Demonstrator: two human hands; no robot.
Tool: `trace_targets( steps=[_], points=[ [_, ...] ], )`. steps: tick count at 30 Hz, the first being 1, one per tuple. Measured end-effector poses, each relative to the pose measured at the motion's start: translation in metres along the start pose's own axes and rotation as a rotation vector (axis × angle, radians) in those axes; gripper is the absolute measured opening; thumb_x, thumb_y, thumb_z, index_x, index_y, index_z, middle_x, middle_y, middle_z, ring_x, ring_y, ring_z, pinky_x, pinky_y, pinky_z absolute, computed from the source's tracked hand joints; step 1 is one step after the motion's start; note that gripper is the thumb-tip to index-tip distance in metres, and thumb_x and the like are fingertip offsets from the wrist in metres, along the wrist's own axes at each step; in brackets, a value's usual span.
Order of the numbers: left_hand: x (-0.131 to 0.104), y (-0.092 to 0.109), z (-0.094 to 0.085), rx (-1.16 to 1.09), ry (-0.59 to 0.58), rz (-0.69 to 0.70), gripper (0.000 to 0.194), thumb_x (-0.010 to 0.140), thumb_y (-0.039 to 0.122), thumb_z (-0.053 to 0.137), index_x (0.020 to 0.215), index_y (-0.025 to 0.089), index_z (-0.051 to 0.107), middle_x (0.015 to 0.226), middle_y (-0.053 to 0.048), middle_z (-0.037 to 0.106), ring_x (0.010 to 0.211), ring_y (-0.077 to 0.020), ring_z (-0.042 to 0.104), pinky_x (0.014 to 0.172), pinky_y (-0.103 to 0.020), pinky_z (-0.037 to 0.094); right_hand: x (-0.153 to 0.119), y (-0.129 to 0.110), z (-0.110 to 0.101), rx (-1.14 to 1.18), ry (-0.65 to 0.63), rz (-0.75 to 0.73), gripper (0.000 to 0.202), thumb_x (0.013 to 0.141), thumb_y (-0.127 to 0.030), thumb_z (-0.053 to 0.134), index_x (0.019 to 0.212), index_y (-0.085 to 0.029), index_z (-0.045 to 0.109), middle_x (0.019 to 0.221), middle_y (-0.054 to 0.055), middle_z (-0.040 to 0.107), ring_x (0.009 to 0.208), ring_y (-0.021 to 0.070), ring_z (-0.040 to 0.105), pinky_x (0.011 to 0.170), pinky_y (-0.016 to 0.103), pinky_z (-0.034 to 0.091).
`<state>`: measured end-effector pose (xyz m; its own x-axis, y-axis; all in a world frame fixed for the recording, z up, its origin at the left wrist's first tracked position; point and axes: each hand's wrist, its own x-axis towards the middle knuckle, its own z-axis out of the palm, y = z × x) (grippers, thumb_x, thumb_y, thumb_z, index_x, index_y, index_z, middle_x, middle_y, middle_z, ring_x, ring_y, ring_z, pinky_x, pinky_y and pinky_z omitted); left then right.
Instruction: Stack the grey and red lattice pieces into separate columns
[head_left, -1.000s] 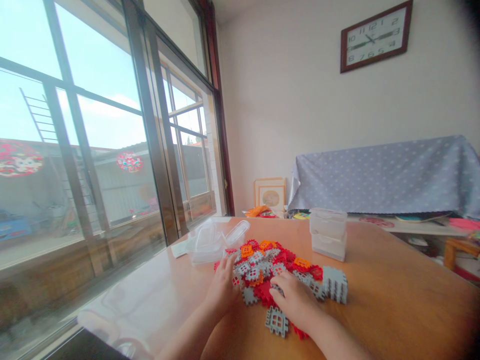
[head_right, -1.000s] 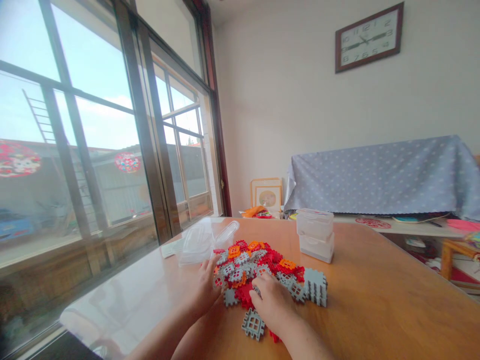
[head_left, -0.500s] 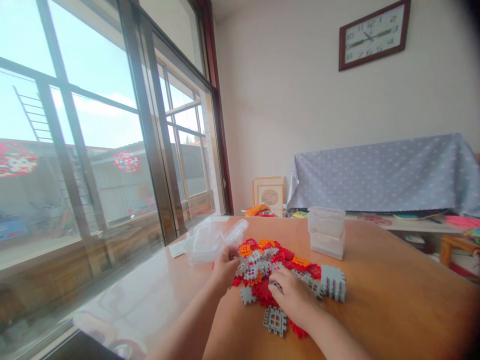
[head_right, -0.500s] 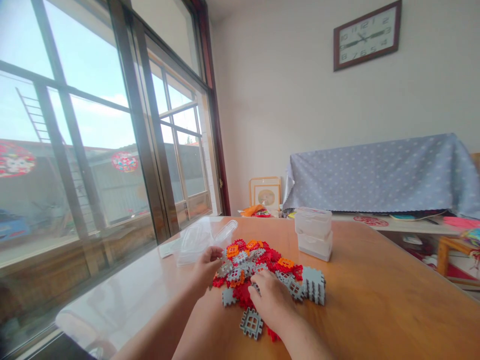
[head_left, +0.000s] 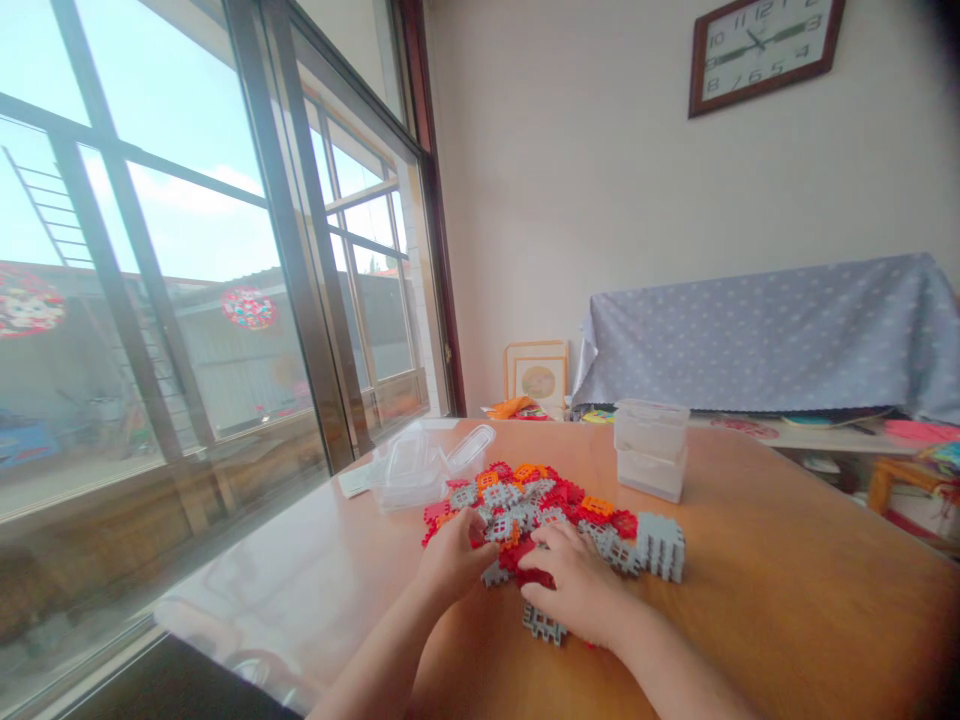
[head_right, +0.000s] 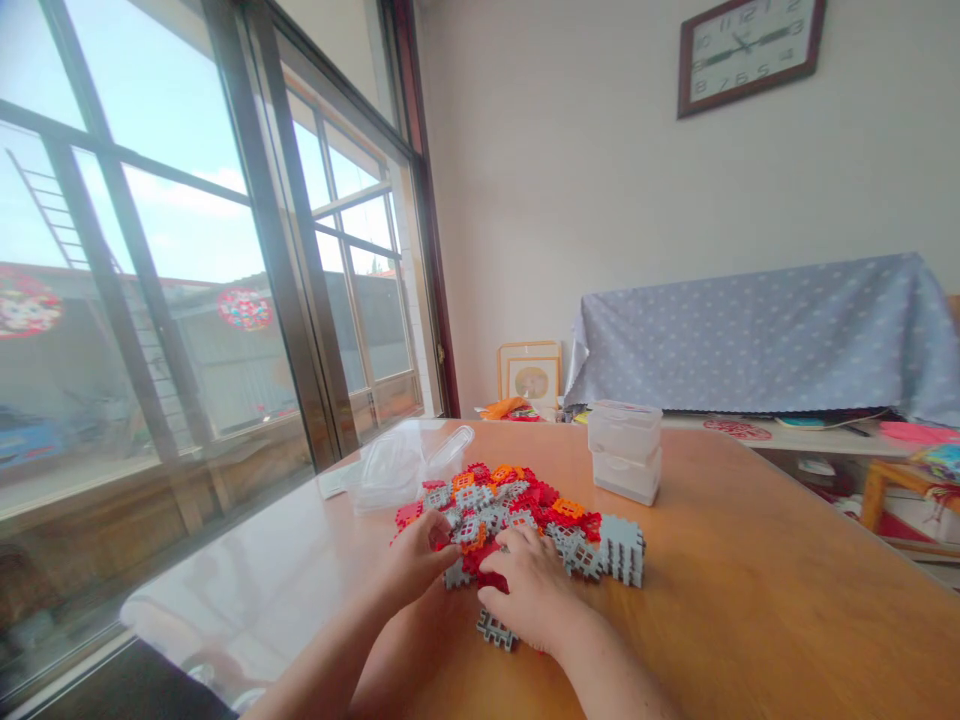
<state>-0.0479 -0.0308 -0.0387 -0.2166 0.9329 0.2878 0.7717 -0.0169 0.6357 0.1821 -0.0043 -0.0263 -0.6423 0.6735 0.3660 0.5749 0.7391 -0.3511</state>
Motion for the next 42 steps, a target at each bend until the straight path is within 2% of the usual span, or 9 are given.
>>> trace_targets(
  steps=[4,11,17,21,25,28,32,36,42],
  points=[
    [-0.02,0.001,0.0,0.124,-0.049,0.036,0.032,0.066,0.032,0.073,0.092,0.023,0.057,0.09,0.0,0.066,0.08,-0.0176,0.057,0.068,-0.025,0.038,-0.001,0.009,0.008,-0.081,-0.018,0.062,0.032,0.083,-0.037,0.065,0.114,-0.034,0.074,0.149,0.006,0.05,0.141,0.0343,0.032,0.113,0.054,0.025],
    [-0.027,0.011,0.001,0.113,-0.103,0.038,0.03,0.068,0.024,0.066,0.097,0.024,0.058,0.091,-0.001,0.067,0.082,-0.0186,0.059,0.068,-0.025,0.037,0.004,0.018,0.008,-0.169,0.043,0.21,0.037,0.086,-0.034,0.06,0.122,-0.03,0.071,0.15,0.011,0.049,0.143,0.0384,0.031,0.109,0.06,0.027],
    [-0.026,-0.005,0.003,0.081,-0.028,0.067,0.036,0.069,0.017,0.064,0.102,0.024,0.054,0.097,-0.001,0.066,0.083,-0.0165,0.058,0.07,-0.025,0.039,0.002,0.006,0.007,-0.11,0.029,0.049,0.028,0.09,-0.028,0.054,0.102,-0.035,0.078,0.151,0.001,0.049,0.146,0.0323,0.029,0.115,0.056,0.021],
    [-0.029,-0.011,0.0,0.077,-0.041,0.068,0.037,0.069,0.016,0.064,0.104,0.024,0.055,0.099,-0.001,0.066,0.083,-0.0164,0.058,0.072,-0.025,0.04,0.002,0.009,0.011,-0.143,-0.019,0.079,0.03,0.092,-0.033,0.053,0.113,-0.033,0.074,0.157,0.003,0.043,0.15,0.0357,0.02,0.116,0.063,0.012],
    [-0.033,-0.009,-0.004,0.144,-0.036,0.067,0.039,0.068,0.03,0.072,0.105,0.023,0.06,0.107,-0.005,0.065,0.095,-0.0223,0.058,0.08,-0.03,0.042,0.003,0.013,0.012,-0.196,0.039,0.153,0.039,0.093,-0.033,0.05,0.128,-0.031,0.067,0.157,0.007,0.042,0.151,0.0365,0.019,0.116,0.065,0.01],
    [-0.035,-0.004,-0.006,0.237,-0.035,0.067,0.04,0.067,0.046,0.076,0.099,0.024,0.065,0.109,-0.007,0.064,0.102,-0.0275,0.056,0.085,-0.035,0.041,0.003,0.013,0.012,-0.188,0.061,0.162,0.039,0.09,-0.032,0.053,0.127,-0.03,0.067,0.155,0.008,0.044,0.149,0.0369,0.022,0.116,0.064,0.014],
    [-0.037,0.003,-0.009,0.28,-0.057,0.029,0.036,0.066,0.048,0.076,0.091,0.023,0.065,0.107,-0.008,0.063,0.098,-0.0273,0.057,0.081,-0.034,0.04,0.004,0.009,0.009,-0.139,0.086,0.124,0.037,0.089,-0.031,0.056,0.123,-0.029,0.07,0.15,0.009,0.05,0.146,0.0369,0.029,0.117,0.06,0.021],
    [-0.039,0.005,-0.008,0.17,-0.037,-0.033,0.043,0.061,0.035,0.078,0.094,0.022,0.056,0.098,-0.005,0.065,0.087,-0.023,0.057,0.072,-0.03,0.039,0.006,0.004,0.008,-0.087,0.147,0.071,0.036,0.09,-0.03,0.055,0.121,-0.026,0.071,0.141,0.009,0.059,0.139,0.0339,0.041,0.116,0.053,0.031],
    [-0.039,0.004,0.0,-0.308,0.078,-0.062,0.018,0.07,0.017,0.057,0.085,0.023,0.048,0.071,0.004,0.054,0.066,-0.0127,0.05,0.061,-0.024,0.035,0.003,-0.011,0.014,0.041,0.132,-0.054,0.052,0.084,-0.031,0.062,0.136,-0.024,0.061,0.142,0.006,0.058,0.133,0.0263,0.048,0.117,0.042,0.036]
  ],
)
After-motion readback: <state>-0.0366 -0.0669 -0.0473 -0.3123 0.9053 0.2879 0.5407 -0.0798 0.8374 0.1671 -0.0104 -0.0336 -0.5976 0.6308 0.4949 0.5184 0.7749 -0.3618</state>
